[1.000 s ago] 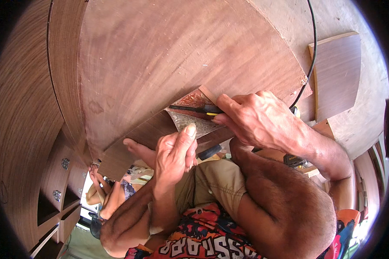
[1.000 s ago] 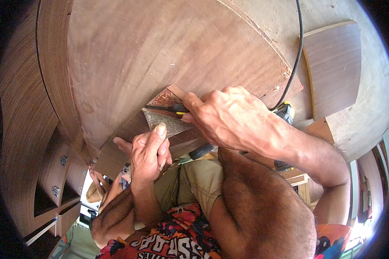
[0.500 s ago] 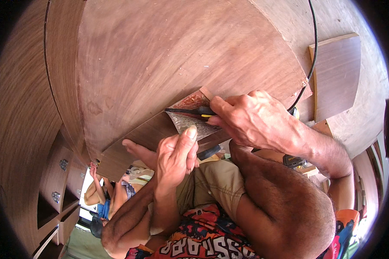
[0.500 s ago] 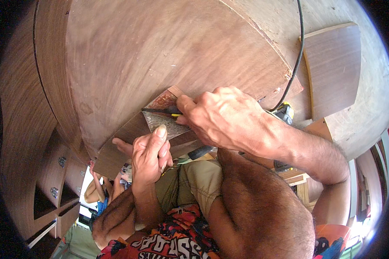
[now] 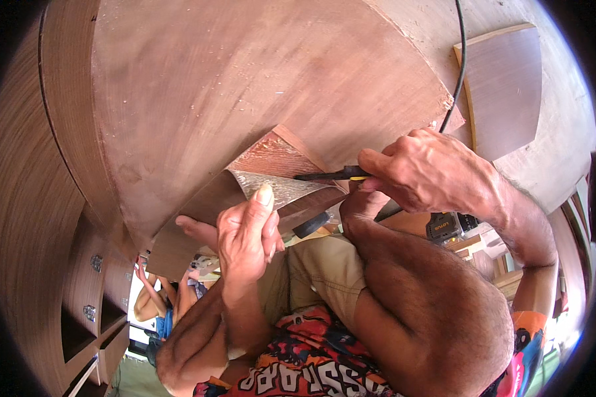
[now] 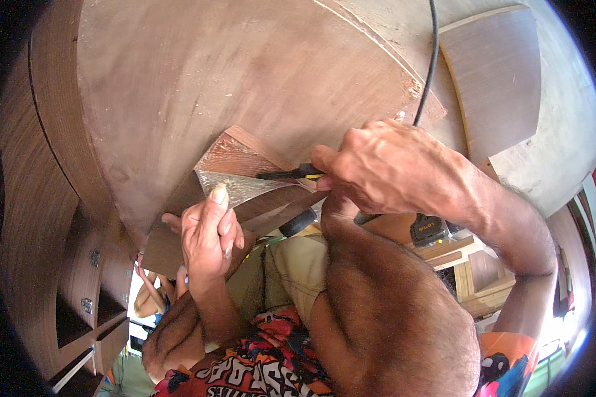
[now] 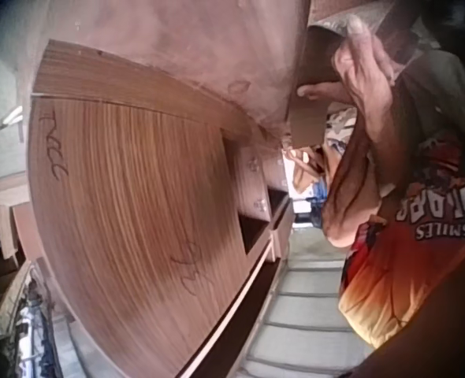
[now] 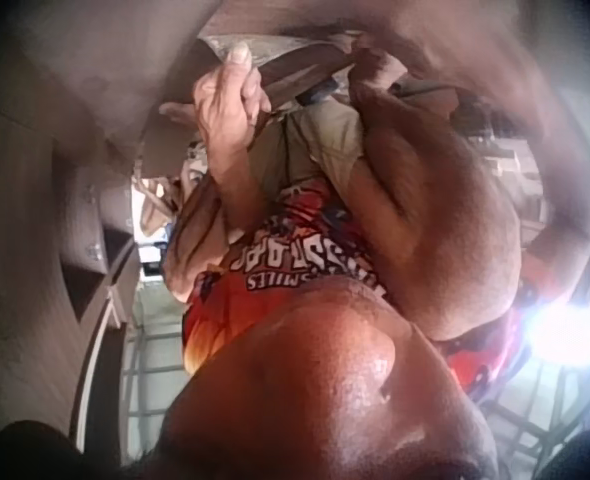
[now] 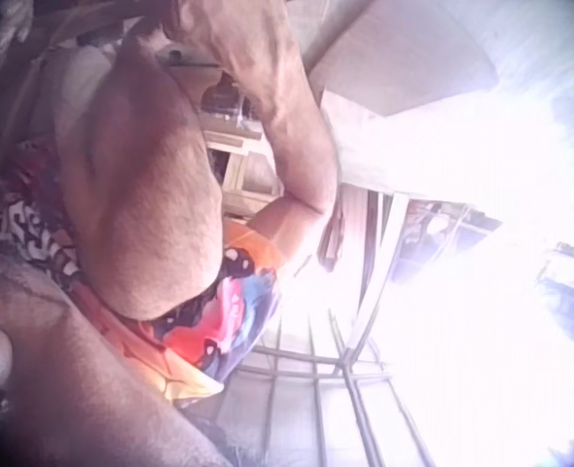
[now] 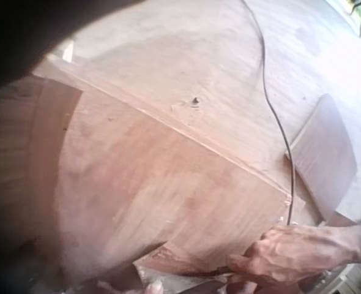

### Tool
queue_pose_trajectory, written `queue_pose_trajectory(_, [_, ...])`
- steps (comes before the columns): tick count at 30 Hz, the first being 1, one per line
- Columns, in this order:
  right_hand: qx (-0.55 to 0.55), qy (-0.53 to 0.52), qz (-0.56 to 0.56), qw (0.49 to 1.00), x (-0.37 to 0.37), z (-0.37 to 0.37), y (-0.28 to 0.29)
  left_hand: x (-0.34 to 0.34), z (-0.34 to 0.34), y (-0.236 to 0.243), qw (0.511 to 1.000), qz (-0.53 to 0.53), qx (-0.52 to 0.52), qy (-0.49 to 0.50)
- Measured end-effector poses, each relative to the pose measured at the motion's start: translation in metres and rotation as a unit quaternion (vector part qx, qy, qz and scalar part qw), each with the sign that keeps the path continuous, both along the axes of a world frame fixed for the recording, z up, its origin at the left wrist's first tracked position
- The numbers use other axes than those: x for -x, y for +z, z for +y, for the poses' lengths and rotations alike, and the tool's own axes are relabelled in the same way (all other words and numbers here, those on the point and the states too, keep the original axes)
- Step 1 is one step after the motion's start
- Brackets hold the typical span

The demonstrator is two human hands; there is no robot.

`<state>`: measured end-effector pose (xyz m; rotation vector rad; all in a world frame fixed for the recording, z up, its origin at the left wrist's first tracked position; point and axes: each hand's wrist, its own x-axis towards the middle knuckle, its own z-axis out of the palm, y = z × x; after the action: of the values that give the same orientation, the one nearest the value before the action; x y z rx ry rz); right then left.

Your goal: The person trims a piece of laminate with a utility knife, applies tape to the back, and then lifts the laminate to position it on a wooden cabinet.

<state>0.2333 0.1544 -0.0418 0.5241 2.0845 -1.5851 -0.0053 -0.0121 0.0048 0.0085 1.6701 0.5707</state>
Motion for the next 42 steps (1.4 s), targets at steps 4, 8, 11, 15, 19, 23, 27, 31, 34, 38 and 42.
queue_pose_trajectory(4, [0.038, 0.001, -0.034, 0.999, -0.023, -0.004, -0.001, 0.000, 0.004, 0.002, 0.999, 0.017, 0.020, -0.022])
queue_pose_trajectory(8, [0.029, 0.010, -0.048, 0.998, -0.034, -0.008, 0.003, -0.002, 0.012, 0.002, 0.999, 0.005, 0.027, -0.027])
queue_pose_trajectory(11, [0.016, 0.002, -0.027, 0.999, -0.037, -0.011, 0.001, -0.002, 0.009, 0.003, 0.999, 0.012, 0.020, -0.028])
queue_pose_trajectory(15, [0.008, -0.011, -0.064, 0.998, -0.047, -0.020, 0.006, -0.002, 0.009, 0.004, 0.999, 0.011, 0.012, -0.029])
queue_pose_trajectory(19, [0.032, 0.001, -0.073, 0.997, -0.050, -0.018, 0.005, -0.003, 0.011, 0.003, 0.999, 0.009, 0.018, -0.028])
queue_pose_trajectory(23, [0.038, -0.002, -0.075, 0.996, -0.052, -0.022, 0.002, -0.003, 0.011, 0.003, 0.999, 0.007, 0.029, -0.014])
queue_pose_trajectory(27, [0.054, -0.018, -0.081, 0.995, -0.057, -0.021, 0.004, -0.003, 0.010, 0.003, 1.000, 0.007, 0.027, -0.012])
queue_pose_trajectory(31, [0.038, -0.049, -0.024, 0.998, -0.064, -0.029, 0.003, 0.000, 0.008, 0.003, 1.000, -0.003, 0.026, -0.010])
queue_pose_trajectory(34, [0.046, -0.055, -0.045, 0.996, -0.065, -0.029, 0.003, 0.002, 0.006, 0.002, 0.999, -0.011, 0.030, -0.020])
queue_pose_trajectory(38, [0.017, -0.086, -0.079, 0.993, -0.070, -0.019, 0.023, 0.007, 0.004, 0.001, 0.998, -0.029, 0.031, -0.036])
queue_pose_trajectory(42, [-0.029, -0.150, -0.047, 0.987, -0.047, -0.002, 0.040, 0.007, 0.006, 0.005, 0.998, -0.030, 0.029, -0.043])
